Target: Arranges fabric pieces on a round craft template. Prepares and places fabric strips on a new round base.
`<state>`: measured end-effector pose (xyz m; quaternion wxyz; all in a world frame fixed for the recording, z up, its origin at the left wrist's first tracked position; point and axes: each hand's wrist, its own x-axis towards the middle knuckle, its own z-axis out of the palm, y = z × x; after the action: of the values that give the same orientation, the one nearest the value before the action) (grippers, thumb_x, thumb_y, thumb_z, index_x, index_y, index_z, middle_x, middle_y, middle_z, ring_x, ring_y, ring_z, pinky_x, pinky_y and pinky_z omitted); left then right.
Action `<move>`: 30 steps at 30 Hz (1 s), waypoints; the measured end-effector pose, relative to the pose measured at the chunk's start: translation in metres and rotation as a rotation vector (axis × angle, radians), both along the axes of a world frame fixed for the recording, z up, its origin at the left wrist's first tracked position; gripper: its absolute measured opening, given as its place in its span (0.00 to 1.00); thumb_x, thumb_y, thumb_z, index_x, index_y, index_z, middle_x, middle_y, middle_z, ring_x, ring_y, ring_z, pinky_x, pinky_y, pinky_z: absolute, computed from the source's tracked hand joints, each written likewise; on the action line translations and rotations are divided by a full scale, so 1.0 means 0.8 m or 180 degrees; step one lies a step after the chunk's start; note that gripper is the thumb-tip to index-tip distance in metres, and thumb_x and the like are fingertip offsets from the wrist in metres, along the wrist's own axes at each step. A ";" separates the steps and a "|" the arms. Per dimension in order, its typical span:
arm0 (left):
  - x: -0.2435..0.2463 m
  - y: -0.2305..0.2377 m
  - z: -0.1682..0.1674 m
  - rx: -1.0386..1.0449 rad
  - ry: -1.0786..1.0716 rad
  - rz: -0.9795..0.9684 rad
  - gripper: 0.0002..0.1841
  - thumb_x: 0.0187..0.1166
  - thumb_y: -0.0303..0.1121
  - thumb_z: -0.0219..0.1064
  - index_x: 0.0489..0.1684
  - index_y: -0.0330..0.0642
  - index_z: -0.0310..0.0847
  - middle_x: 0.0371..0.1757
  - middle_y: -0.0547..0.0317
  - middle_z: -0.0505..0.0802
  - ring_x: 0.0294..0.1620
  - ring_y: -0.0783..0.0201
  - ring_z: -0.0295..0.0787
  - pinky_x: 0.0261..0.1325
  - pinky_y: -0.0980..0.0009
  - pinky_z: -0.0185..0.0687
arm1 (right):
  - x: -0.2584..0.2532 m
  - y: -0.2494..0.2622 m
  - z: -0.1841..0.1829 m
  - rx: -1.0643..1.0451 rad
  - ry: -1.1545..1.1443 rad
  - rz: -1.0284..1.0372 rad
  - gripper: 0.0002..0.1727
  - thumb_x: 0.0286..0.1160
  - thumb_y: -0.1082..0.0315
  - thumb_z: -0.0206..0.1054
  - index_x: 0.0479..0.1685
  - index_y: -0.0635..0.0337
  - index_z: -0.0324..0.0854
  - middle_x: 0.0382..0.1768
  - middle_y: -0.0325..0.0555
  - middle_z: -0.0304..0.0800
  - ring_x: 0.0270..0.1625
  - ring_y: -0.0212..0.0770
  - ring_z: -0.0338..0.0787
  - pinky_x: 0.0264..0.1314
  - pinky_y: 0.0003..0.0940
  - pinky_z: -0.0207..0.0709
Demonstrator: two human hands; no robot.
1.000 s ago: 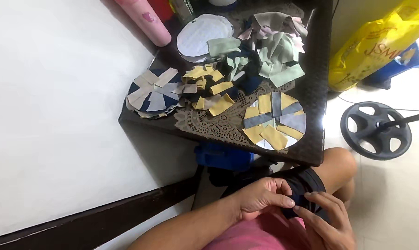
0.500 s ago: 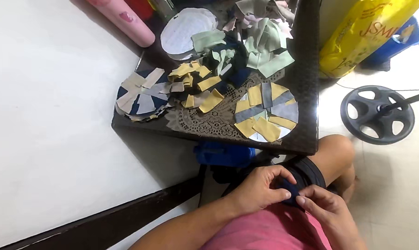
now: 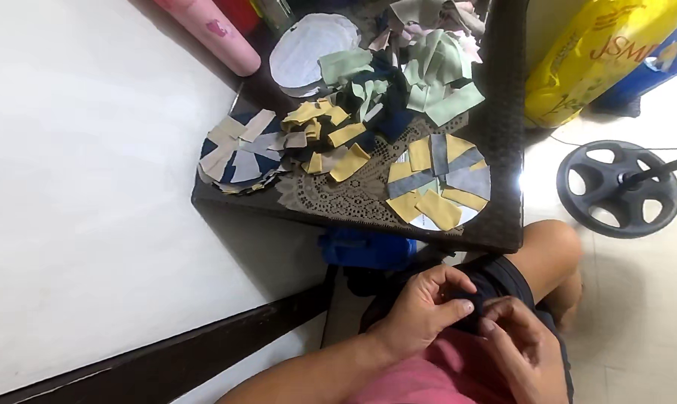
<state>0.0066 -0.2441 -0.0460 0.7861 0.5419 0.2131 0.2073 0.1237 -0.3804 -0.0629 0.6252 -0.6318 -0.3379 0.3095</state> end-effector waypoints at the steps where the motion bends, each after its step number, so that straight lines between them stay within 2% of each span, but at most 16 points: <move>1: -0.001 0.003 0.001 0.0412 0.0020 -0.0147 0.12 0.75 0.15 0.66 0.54 0.32 0.80 0.50 0.62 0.91 0.50 0.77 0.89 0.56 0.77 0.87 | 0.005 0.000 0.000 0.0025 -0.0044 0.0041 0.06 0.76 0.58 0.67 0.40 0.49 0.82 0.40 0.26 0.89 0.43 0.18 0.87 0.44 0.16 0.83; 3: -0.003 0.009 0.004 0.1250 0.0120 -0.0386 0.15 0.76 0.18 0.66 0.60 0.25 0.76 0.49 0.52 0.93 0.49 0.74 0.92 0.55 0.77 0.88 | 0.019 0.001 0.005 0.0038 0.0048 0.0257 0.15 0.77 0.54 0.67 0.53 0.52 0.82 0.51 0.31 0.92 0.53 0.26 0.90 0.52 0.23 0.85; 4: -0.004 0.011 0.006 0.1563 0.0166 -0.0471 0.15 0.77 0.19 0.67 0.61 0.25 0.76 0.48 0.50 0.94 0.48 0.73 0.92 0.56 0.77 0.88 | 0.025 0.002 0.009 0.0011 0.0134 0.0450 0.20 0.77 0.54 0.69 0.61 0.56 0.81 0.56 0.35 0.91 0.57 0.29 0.90 0.57 0.27 0.86; 5: -0.005 0.013 0.006 0.1800 0.0195 -0.0510 0.15 0.77 0.19 0.67 0.61 0.25 0.76 0.47 0.49 0.94 0.48 0.72 0.93 0.56 0.77 0.87 | 0.029 0.003 0.013 -0.0048 0.0174 0.0611 0.22 0.76 0.59 0.70 0.65 0.61 0.81 0.58 0.39 0.91 0.59 0.32 0.90 0.59 0.29 0.86; 7: -0.006 0.014 0.006 0.2070 0.0238 -0.0489 0.14 0.77 0.20 0.67 0.59 0.27 0.78 0.45 0.48 0.94 0.47 0.70 0.93 0.56 0.76 0.87 | 0.031 0.009 0.020 -0.0221 -0.0015 0.0713 0.18 0.73 0.68 0.71 0.61 0.63 0.85 0.54 0.40 0.94 0.53 0.29 0.92 0.55 0.25 0.88; 10: -0.007 0.016 0.006 0.2132 0.0353 -0.0328 0.13 0.77 0.21 0.68 0.57 0.28 0.78 0.43 0.49 0.93 0.44 0.70 0.92 0.53 0.78 0.87 | 0.027 0.017 0.021 -0.0448 -0.0388 0.0537 0.09 0.69 0.72 0.71 0.46 0.62 0.91 0.40 0.36 0.95 0.39 0.20 0.91 0.43 0.16 0.86; 12: -0.008 0.019 0.007 0.1868 0.0418 -0.0261 0.14 0.76 0.21 0.69 0.57 0.28 0.77 0.41 0.52 0.92 0.41 0.72 0.90 0.50 0.79 0.86 | 0.027 0.024 0.020 -0.0514 -0.0473 0.0489 0.06 0.68 0.72 0.72 0.39 0.62 0.91 0.35 0.34 0.94 0.35 0.18 0.89 0.41 0.13 0.85; 15: -0.011 0.026 0.006 0.1127 0.0365 -0.0354 0.15 0.75 0.19 0.67 0.57 0.28 0.73 0.46 0.54 0.89 0.44 0.74 0.88 0.50 0.78 0.85 | 0.032 0.034 0.017 -0.0559 -0.0476 0.0457 0.04 0.69 0.68 0.71 0.36 0.57 0.89 0.34 0.32 0.90 0.34 0.18 0.87 0.38 0.13 0.83; 16: -0.012 0.030 0.006 0.0963 0.0306 -0.0377 0.12 0.75 0.18 0.67 0.54 0.29 0.75 0.47 0.55 0.88 0.44 0.75 0.86 0.50 0.78 0.85 | 0.035 0.037 0.017 -0.0553 -0.0402 0.0447 0.04 0.69 0.67 0.71 0.35 0.56 0.88 0.35 0.31 0.90 0.35 0.20 0.87 0.38 0.15 0.83; 18: -0.013 0.039 0.004 0.0898 0.0177 -0.0385 0.04 0.74 0.17 0.66 0.42 0.29 0.83 0.48 0.55 0.89 0.48 0.76 0.85 0.53 0.81 0.83 | 0.042 0.045 0.018 -0.0536 -0.0234 0.0434 0.02 0.67 0.68 0.70 0.35 0.54 0.87 0.36 0.30 0.93 0.36 0.21 0.90 0.39 0.17 0.85; 20: -0.012 0.049 0.006 0.1098 0.0115 -0.0340 0.05 0.75 0.17 0.66 0.33 0.30 0.89 0.49 0.53 0.91 0.54 0.76 0.86 0.57 0.81 0.83 | 0.047 0.055 0.023 -0.0483 -0.0098 0.0408 0.03 0.65 0.71 0.71 0.35 0.53 0.85 0.31 0.29 0.92 0.32 0.21 0.89 0.35 0.17 0.84; 22: -0.009 0.059 0.011 0.1371 0.0174 -0.0260 0.07 0.77 0.19 0.67 0.35 0.32 0.93 0.50 0.51 0.93 0.57 0.73 0.88 0.61 0.79 0.84 | 0.052 0.065 0.030 -0.0421 -0.0011 0.0389 0.05 0.64 0.73 0.71 0.36 0.54 0.84 0.29 0.28 0.91 0.30 0.21 0.88 0.33 0.16 0.83; 25: 0.001 0.071 0.018 0.1867 0.0390 -0.0151 0.09 0.79 0.21 0.66 0.44 0.35 0.95 0.50 0.52 0.95 0.56 0.73 0.90 0.62 0.79 0.85 | 0.062 0.076 0.037 -0.0407 -0.0027 0.0395 0.07 0.66 0.75 0.70 0.42 0.58 0.87 0.32 0.30 0.93 0.33 0.22 0.91 0.38 0.18 0.86; 30: 0.015 0.075 0.019 0.2495 0.0445 -0.0046 0.14 0.77 0.18 0.63 0.53 0.33 0.93 0.52 0.48 0.95 0.55 0.69 0.92 0.62 0.77 0.86 | 0.069 0.083 0.035 -0.0388 -0.0092 0.0279 0.04 0.67 0.73 0.71 0.38 0.58 0.89 0.30 0.31 0.93 0.33 0.22 0.91 0.38 0.18 0.86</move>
<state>0.0184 -0.1843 -0.0311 0.5047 0.8152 0.1669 0.2300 0.1791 -0.3140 -0.0350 0.5665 -0.6577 -0.3546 0.3475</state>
